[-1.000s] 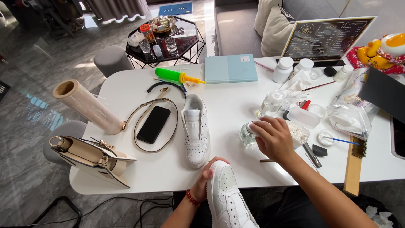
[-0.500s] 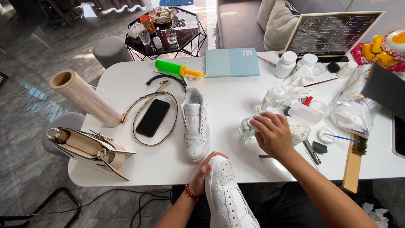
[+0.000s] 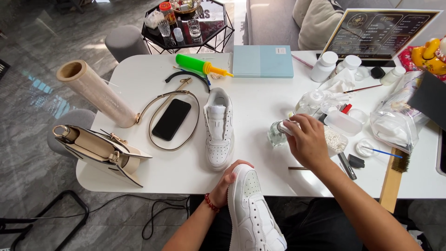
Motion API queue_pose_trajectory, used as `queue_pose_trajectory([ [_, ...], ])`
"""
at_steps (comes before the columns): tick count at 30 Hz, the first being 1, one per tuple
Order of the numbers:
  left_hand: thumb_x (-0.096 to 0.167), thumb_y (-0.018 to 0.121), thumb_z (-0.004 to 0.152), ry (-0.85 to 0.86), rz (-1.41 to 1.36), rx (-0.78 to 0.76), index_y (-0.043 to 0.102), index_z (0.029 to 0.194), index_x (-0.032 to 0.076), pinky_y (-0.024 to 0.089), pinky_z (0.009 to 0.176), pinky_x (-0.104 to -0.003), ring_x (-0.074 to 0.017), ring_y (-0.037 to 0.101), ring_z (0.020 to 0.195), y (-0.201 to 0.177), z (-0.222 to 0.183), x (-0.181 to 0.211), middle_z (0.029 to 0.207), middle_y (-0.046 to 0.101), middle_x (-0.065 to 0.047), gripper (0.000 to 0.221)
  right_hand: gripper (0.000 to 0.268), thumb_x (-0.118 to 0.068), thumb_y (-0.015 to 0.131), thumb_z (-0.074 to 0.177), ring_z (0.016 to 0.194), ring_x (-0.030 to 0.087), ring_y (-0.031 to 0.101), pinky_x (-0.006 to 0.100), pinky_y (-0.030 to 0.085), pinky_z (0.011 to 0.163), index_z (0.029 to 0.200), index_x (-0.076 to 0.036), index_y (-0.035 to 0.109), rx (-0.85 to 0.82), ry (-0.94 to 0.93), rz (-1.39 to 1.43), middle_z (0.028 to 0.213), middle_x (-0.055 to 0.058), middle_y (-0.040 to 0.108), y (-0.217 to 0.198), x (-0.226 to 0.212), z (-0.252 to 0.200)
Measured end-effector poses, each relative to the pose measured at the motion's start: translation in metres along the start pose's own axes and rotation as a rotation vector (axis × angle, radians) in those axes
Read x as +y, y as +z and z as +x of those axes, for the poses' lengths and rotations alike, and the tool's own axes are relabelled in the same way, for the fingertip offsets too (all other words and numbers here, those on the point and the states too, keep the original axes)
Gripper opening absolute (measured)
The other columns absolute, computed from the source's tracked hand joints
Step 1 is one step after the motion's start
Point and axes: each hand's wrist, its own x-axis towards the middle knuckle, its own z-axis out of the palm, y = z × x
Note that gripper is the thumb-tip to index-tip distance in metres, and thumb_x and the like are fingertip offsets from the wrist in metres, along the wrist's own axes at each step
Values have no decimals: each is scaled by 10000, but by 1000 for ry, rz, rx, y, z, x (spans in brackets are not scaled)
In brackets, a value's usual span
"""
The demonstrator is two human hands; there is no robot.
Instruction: Cleaning and detailing a white sneaker using a fine tool and solvent.
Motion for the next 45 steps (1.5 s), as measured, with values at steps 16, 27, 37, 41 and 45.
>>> queue_pose_trajectory([
  [16, 720, 537, 890, 34, 13, -19, 532, 1300, 6, 550, 809, -311, -162, 644, 947, -4, 1, 1, 1039, 640, -96, 823, 422, -120, 724, 888, 1298, 337, 534, 460, 465, 965, 1301, -169, 653, -52, 36, -15, 1419, 129, 570, 3, 6, 3],
  [27, 768, 518, 871, 32, 64, -4, 546, 1296, 13, 548, 815, -309, -158, 640, 952, -3, -1, -1, 1031, 643, -88, 866, 403, -95, 742, 861, 1269, 321, 551, 468, 477, 952, 1253, -160, 674, -62, 31, -11, 1324, 97, 621, 2, 6, 4],
  [37, 777, 523, 872, 19, 70, -2, 552, 1296, 14, 542, 801, -295, -155, 633, 933, -2, 0, 0, 1011, 638, -85, 873, 215, -154, 677, 1024, 822, 97, 588, 256, 485, 752, 1170, -18, 758, -117, 783, 835, 935, 71, 702, 14, 45, 7],
  [41, 761, 530, 860, 10, 61, -1, 540, 1288, 16, 556, 791, -299, -154, 643, 931, -2, 1, 0, 1006, 635, -79, 859, 274, -109, 699, 959, 814, 80, 643, 240, 514, 745, 1219, -29, 727, 49, 819, 832, 957, 16, 739, 14, 37, 18],
  [45, 770, 501, 882, 25, 88, 4, 544, 1300, 13, 544, 790, -284, -144, 638, 924, -2, 0, 0, 998, 636, -75, 865, 286, -33, 747, 899, 908, 165, 710, 284, 558, 811, 1182, -72, 767, 82, 440, 447, 1086, 90, 736, 3, 7, 20],
])
